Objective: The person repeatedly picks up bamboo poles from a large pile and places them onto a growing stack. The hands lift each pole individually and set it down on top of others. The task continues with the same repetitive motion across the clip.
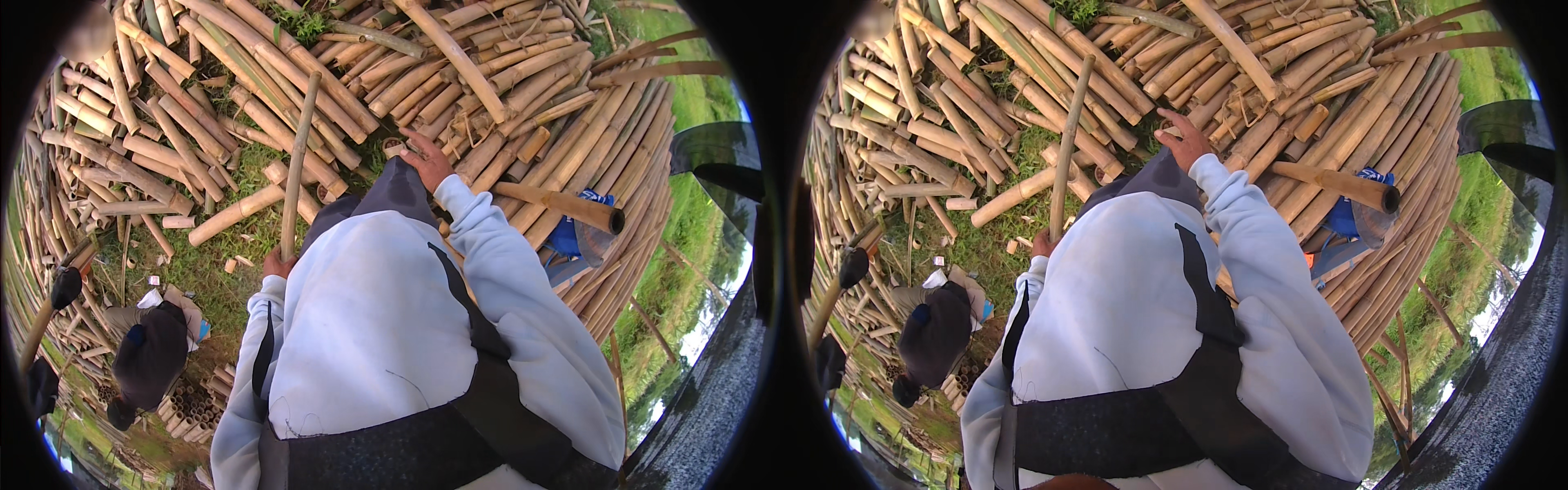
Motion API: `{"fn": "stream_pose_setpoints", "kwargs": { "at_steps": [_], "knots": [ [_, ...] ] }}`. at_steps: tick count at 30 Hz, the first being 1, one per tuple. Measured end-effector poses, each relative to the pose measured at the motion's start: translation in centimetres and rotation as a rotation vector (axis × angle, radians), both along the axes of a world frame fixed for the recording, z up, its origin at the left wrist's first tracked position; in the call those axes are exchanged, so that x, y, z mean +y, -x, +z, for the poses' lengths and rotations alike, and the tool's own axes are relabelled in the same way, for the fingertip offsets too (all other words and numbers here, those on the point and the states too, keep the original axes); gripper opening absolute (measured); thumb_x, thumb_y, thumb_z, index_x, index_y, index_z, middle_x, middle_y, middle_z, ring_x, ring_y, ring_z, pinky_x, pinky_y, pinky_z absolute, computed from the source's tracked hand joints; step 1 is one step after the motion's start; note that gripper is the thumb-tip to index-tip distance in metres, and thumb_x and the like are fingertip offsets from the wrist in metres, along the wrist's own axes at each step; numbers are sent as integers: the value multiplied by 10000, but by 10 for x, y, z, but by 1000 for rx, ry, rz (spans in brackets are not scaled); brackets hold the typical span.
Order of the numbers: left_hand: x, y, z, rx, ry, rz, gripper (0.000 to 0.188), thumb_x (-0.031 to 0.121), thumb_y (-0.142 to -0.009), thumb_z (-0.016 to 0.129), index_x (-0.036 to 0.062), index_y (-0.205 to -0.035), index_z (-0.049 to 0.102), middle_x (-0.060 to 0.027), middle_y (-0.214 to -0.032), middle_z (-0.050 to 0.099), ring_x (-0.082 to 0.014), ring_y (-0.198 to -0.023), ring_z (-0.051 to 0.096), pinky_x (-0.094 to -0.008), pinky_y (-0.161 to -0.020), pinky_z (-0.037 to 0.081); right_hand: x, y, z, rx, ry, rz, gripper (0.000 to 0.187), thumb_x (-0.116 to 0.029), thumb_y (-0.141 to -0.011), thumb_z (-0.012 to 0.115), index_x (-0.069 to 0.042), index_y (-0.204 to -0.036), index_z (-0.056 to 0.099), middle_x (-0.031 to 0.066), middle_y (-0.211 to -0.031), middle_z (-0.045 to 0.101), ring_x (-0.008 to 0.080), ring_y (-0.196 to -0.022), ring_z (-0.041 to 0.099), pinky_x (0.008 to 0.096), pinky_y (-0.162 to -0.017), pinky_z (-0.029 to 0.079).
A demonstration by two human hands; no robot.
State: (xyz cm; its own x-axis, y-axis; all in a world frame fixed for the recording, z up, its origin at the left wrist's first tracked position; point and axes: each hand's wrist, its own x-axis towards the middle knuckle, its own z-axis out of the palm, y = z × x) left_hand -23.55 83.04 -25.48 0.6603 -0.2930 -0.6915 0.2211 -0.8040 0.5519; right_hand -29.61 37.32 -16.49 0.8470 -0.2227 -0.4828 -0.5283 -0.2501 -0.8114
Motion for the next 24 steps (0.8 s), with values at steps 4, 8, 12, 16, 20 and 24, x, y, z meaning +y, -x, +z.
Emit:
{"fn": "stream_pose_setpoints", "kwargs": {
  "at_steps": [4,8,12,16,20,24],
  "knots": [
    [2,-10,9,1,-108,-75,448,210,-737,723,-50,-1093,641,-262,-921,689,-366,-834,683,-407,-778,522,9,53,-25,872,363,400,816,-728,-925,346,-193,-1541,333,118,-1651,86,305,-1526,19,603,-1183,-10],
    [12,-15,16,-182,-125,-127,461,212,-736,729,-61,-1096,639,-261,-930,693,-373,-839,684,-422,-770,525,-123,105,-88,839,396,-421,733,-611,-958,396,-155,-1530,338,153,-1580,303,335,-1463,262,471,-1202,226],
    [14,-26,26,-34,-182,-121,449,226,-721,729,-27,-1085,658,-259,-890,687,-395,-826,677,-435,-764,529,-100,77,-39,433,513,-494,662,-464,-897,587,-124,-1451,468,210,-1345,579,368,-1246,545,405,-1065,419],
    [6,-25,10,-79,-125,-92,396,220,-714,719,-16,-1029,673,-230,-820,693,-359,-761,693,-441,-714,542,-16,90,-63,311,-97,-763,837,-522,-900,608,-74,-1534,296,203,-1218,660,335,-1152,609,399,-984,472],
    [-35,-23,13,-45,-9,-71,370,199,-721,733,-28,-1010,699,-240,-840,703,-344,-769,703,-423,-727,535,28,183,-156,619,100,-682,1098,-847,-826,355,9,-1512,310,247,-1504,399,394,-1334,453,429,-1140,311],
    [-11,-17,-58,-103,-47,-142,474,310,-701,799,-14,-1033,705,-257,-869,703,-389,-827,705,-427,-747,541,-2,154,-129,713,-463,-693,1098,-878,-815,291,1,-1460,426,207,-1591,259,359,-1460,279,459,-1168,242]
  ]
}}
